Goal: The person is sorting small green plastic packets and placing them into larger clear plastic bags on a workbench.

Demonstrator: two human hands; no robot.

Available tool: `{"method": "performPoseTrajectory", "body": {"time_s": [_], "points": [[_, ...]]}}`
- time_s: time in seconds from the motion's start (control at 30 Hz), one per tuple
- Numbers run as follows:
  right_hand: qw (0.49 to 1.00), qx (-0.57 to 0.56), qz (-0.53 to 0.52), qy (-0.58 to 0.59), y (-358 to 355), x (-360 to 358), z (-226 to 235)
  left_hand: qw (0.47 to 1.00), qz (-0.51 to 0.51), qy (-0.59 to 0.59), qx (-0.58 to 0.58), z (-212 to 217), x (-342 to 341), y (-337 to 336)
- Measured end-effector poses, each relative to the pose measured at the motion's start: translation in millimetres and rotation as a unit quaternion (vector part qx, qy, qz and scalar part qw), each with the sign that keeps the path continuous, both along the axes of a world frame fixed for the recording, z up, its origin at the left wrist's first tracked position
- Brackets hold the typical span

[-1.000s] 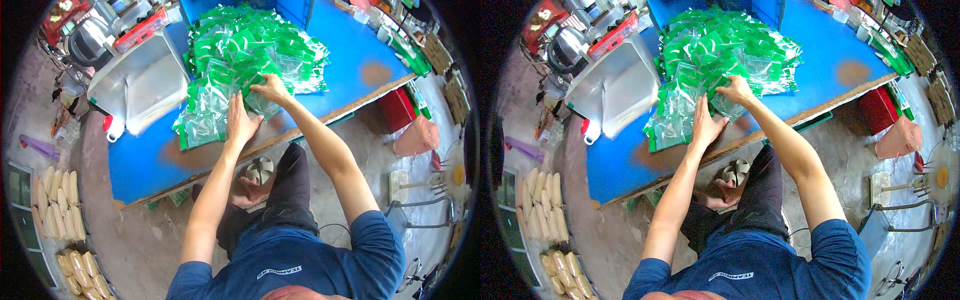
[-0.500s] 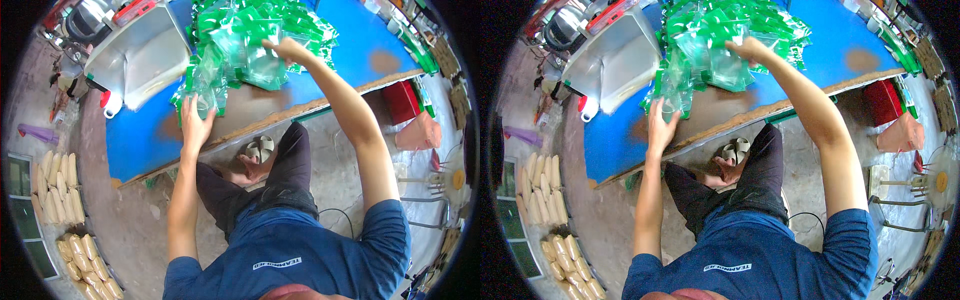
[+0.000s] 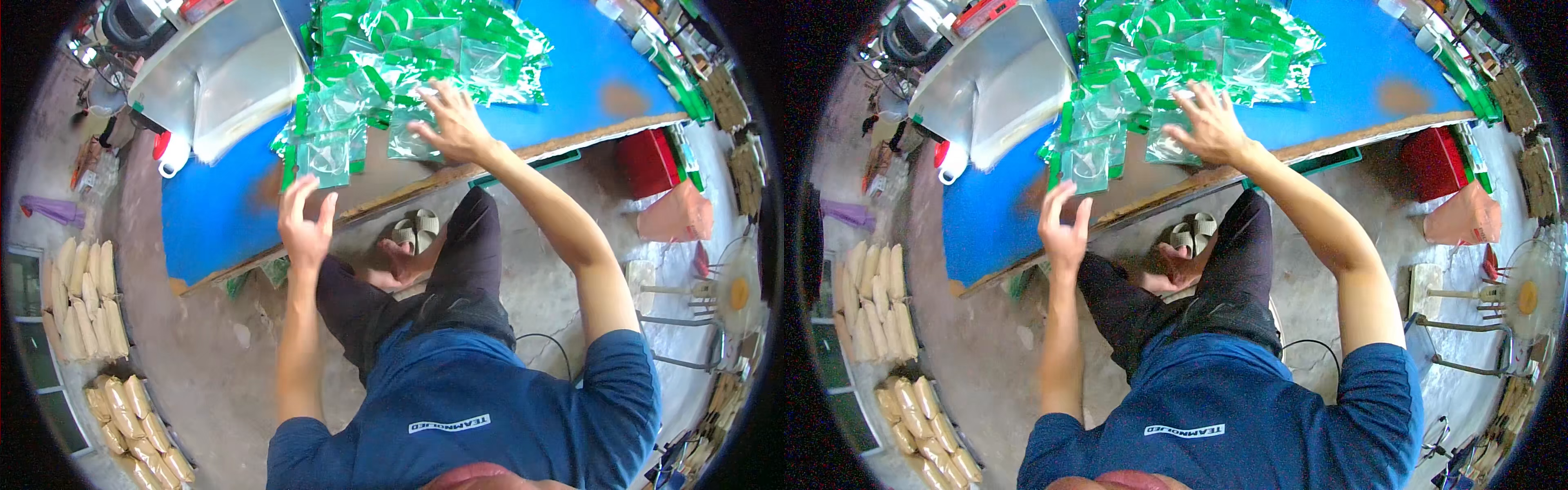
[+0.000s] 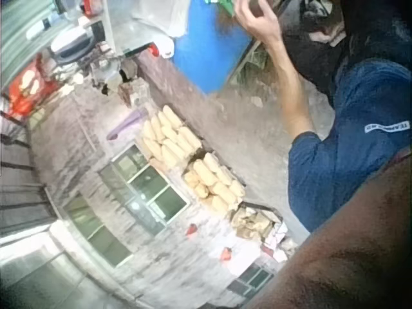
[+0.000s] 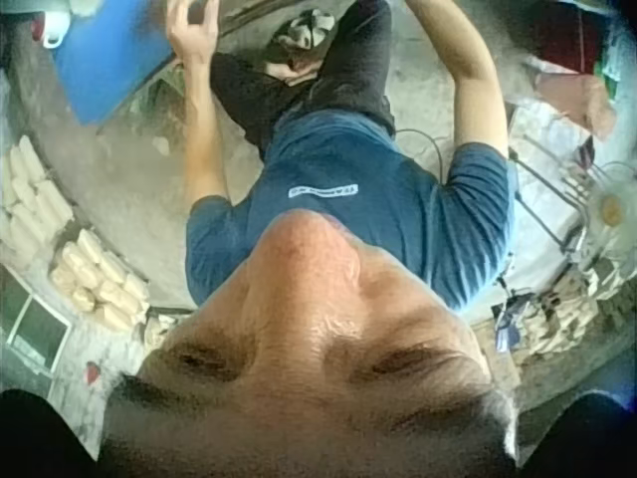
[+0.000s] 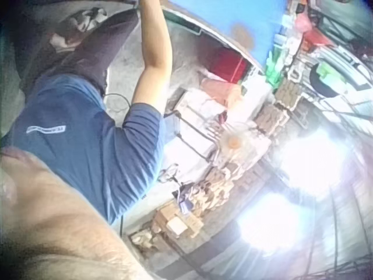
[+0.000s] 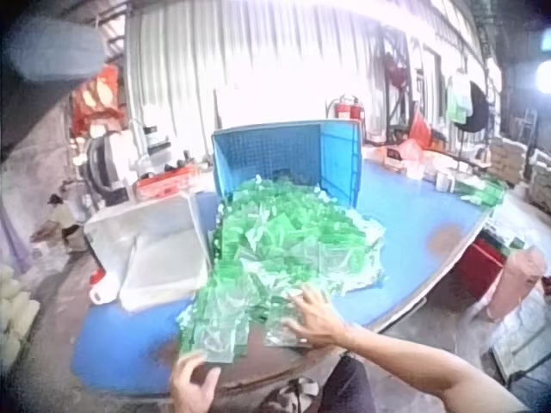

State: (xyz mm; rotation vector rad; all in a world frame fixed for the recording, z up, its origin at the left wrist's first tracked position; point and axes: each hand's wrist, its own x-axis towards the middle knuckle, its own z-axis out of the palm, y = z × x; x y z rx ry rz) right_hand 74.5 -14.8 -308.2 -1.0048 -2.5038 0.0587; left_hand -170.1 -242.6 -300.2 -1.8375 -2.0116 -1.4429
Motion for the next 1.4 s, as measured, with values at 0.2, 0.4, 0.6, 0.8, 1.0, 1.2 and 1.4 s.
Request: {"method": "performPoseTrajectory", "body": {"time_s": [0.2,0.4,0.6,0.8,1.0,1.2,1.4], "points": [[0.992,0.022,0.111,-0.062,-80.6,6.1,12.6,0.814,-0.009,-0.552,-0.180,-36.8,59.9,-74.2],[0.906,-0.186,0.368,0.098,-129.3,-16.1,13.3,0.635,-0.104,-0.759,-0.101,-40.6,74.3,-47.3],[0.921,-0.160,0.311,0.170,-95.6,-94.4,15.5,0.719,0.000,-0.695,0.011,-25.0,72.0,-80.2],[0.882,-0.147,0.447,-0.018,-135.3,-101.7,14.6,0.635,0.062,-0.767,0.060,-41.7,23.3,-95.8],[0.965,0.014,0.262,0.025,-83.6,-109.0,7.1,0.647,0.076,-0.759,-0.003,-39.7,27.9,-102.8],[0.928,-0.172,0.330,-0.016,-111.7,-121.2,25.8,0.577,0.002,-0.817,-0.005,-40.9,43.9,-114.1],[0.818,-0.434,0.350,0.142,-113.2,-148.1,13.2,0.534,0.022,-0.844,0.040,-42.3,43.4,-84.1]]}}
